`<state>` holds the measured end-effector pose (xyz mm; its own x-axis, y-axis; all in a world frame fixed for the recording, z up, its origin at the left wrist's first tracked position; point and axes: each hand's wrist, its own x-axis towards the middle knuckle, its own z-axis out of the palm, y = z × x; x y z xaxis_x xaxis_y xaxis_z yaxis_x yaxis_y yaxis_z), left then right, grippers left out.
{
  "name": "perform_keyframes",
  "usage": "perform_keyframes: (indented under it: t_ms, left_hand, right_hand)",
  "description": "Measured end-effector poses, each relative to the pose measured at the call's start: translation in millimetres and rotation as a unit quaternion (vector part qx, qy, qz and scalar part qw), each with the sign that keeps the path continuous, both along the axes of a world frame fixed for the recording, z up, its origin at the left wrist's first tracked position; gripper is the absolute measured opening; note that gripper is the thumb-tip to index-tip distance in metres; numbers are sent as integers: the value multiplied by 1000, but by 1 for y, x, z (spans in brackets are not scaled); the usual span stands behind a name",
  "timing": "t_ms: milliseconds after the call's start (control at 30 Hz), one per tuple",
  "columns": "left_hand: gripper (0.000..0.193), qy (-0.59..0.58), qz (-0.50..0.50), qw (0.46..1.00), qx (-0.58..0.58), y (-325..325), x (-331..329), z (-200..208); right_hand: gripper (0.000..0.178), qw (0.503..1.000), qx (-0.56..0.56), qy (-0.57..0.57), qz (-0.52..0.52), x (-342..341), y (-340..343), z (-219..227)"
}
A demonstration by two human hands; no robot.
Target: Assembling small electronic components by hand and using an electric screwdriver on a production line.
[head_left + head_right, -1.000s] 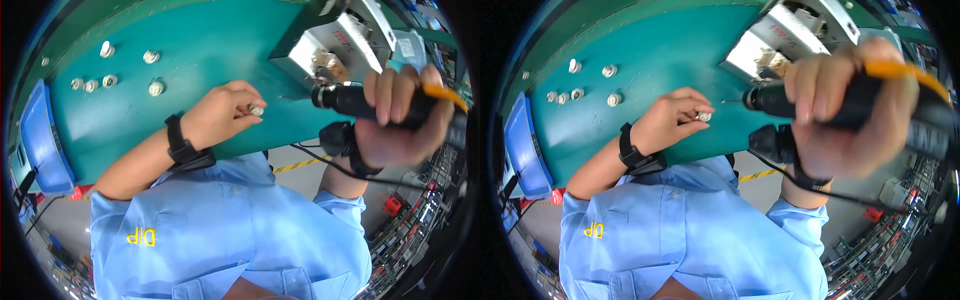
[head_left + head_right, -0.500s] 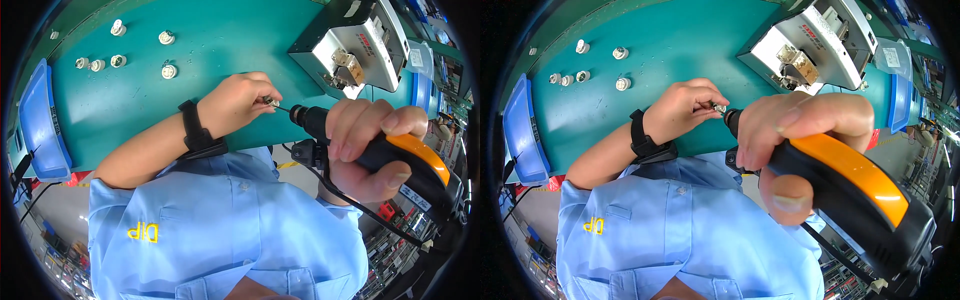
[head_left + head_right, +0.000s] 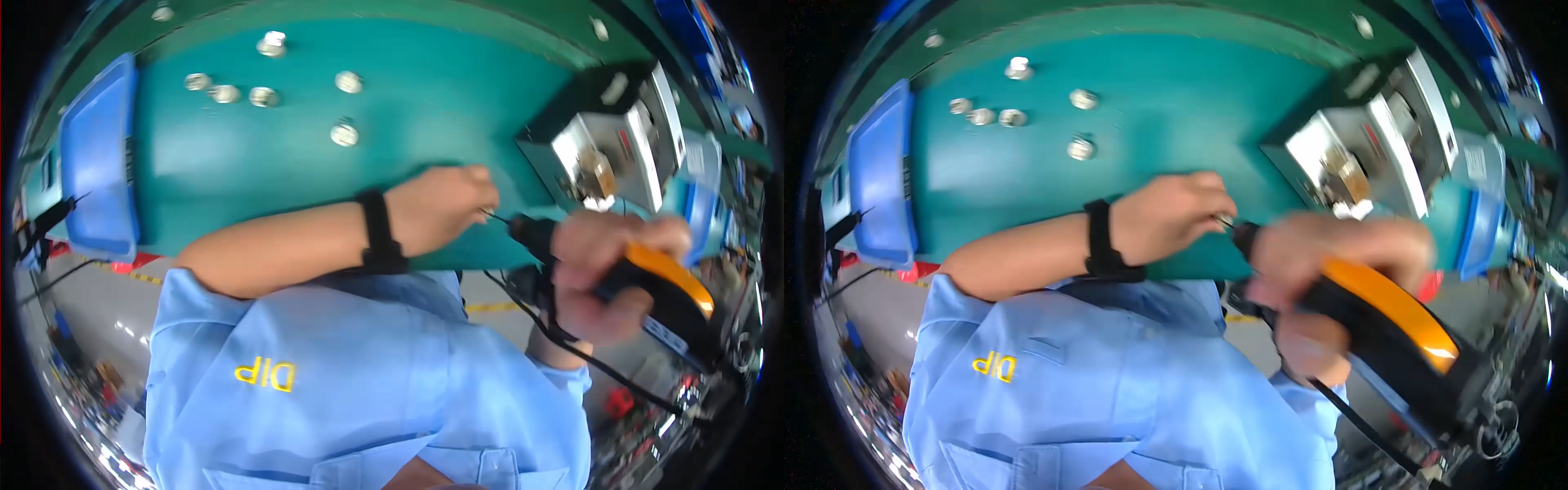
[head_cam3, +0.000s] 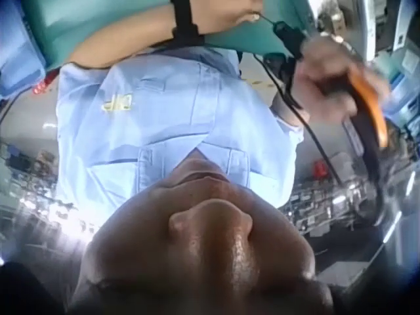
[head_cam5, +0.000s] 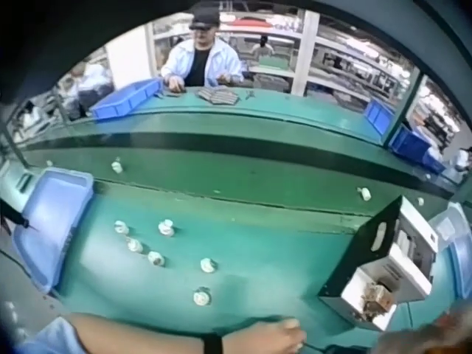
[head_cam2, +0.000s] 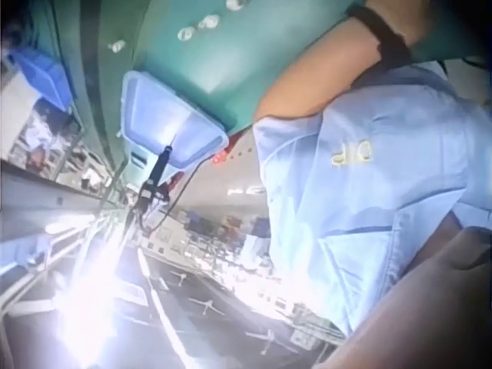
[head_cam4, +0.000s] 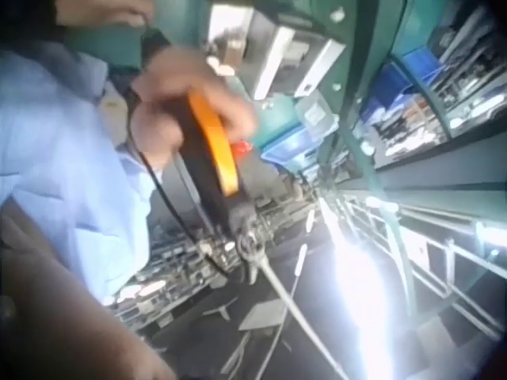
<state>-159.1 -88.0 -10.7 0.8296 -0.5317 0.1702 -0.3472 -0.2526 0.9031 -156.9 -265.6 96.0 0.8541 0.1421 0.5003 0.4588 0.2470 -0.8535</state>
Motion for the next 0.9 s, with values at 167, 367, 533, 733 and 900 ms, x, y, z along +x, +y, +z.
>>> perform_keyframes:
  t_ms: [167, 367, 533, 733, 900]
  left_hand:
    - [8, -51, 34, 985, 162, 29, 57, 44]
    - [44, -77, 233, 942, 230, 94, 176, 76]
    - [42, -164, 334, 800, 471, 211, 208, 86]
    - [41, -22, 271, 751, 601, 411, 207, 37]
    - [19, -61, 348, 825, 440, 400, 193, 31]
  right_hand:
    - [42, 983, 155, -100, -25, -6, -33, 63]
    - [37, 983, 113, -90, -115, -5, -29, 45]
    - [35, 981, 80, -71, -163, -7, -51, 39]
    - [35, 990, 71, -39, -119, -11, -62, 58]
    - [43, 983, 67, -90, -148, 2, -65, 67]
